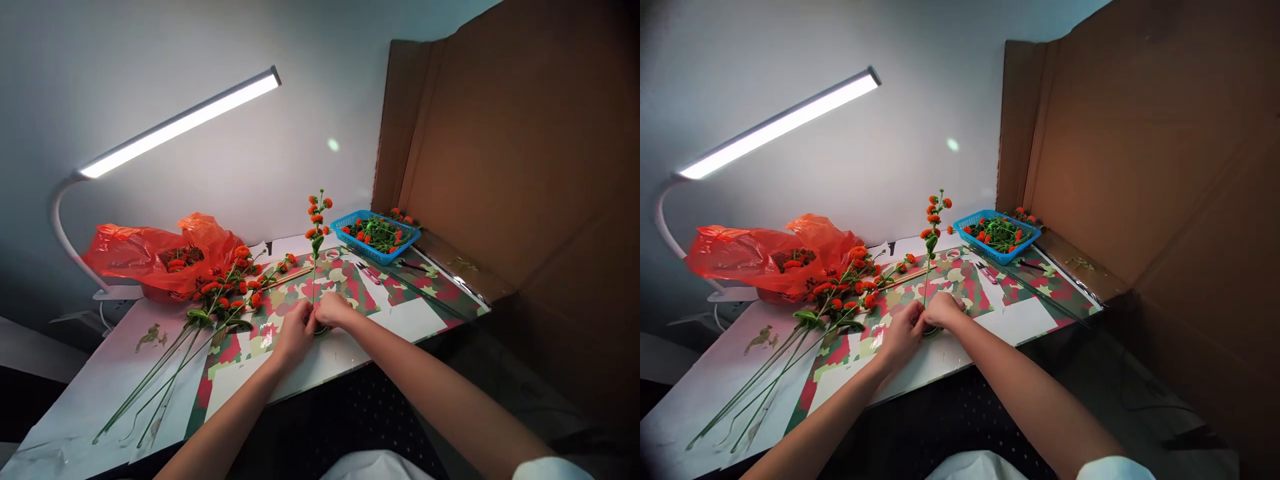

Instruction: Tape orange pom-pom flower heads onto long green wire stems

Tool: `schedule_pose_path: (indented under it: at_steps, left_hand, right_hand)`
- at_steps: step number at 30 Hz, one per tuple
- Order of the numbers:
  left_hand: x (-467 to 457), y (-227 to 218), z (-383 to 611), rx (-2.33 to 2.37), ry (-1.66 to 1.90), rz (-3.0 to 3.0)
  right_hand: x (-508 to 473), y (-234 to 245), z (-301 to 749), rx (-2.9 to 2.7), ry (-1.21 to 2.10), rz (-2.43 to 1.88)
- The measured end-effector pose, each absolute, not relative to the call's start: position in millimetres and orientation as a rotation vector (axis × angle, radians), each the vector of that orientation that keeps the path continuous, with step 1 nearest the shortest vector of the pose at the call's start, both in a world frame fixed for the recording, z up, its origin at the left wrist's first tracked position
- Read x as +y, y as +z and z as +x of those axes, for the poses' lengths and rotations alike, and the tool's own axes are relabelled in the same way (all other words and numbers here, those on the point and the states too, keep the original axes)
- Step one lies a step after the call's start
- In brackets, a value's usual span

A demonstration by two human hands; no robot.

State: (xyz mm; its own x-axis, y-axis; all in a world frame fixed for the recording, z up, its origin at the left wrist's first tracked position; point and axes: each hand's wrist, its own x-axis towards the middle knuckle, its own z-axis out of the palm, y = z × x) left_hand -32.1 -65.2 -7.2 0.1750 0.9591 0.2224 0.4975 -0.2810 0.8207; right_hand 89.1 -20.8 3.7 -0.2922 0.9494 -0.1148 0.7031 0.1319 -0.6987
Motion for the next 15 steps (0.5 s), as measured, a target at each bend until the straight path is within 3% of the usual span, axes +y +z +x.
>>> schedule_pose_path:
  at_steps: [9, 15]
  left_hand:
    - [-60.1, -10.9, -28.2, 1.374, 1.057, 1.783]
    - [-58.0, -15.0, -31.4, 1.327, 1.097, 1.765]
  right_hand:
    - [-49.1, 25.0, 107.7, -1.94, 1.161, -1.592]
    - [-41.8, 18.6, 100.7, -1.906, 1.121, -1.609]
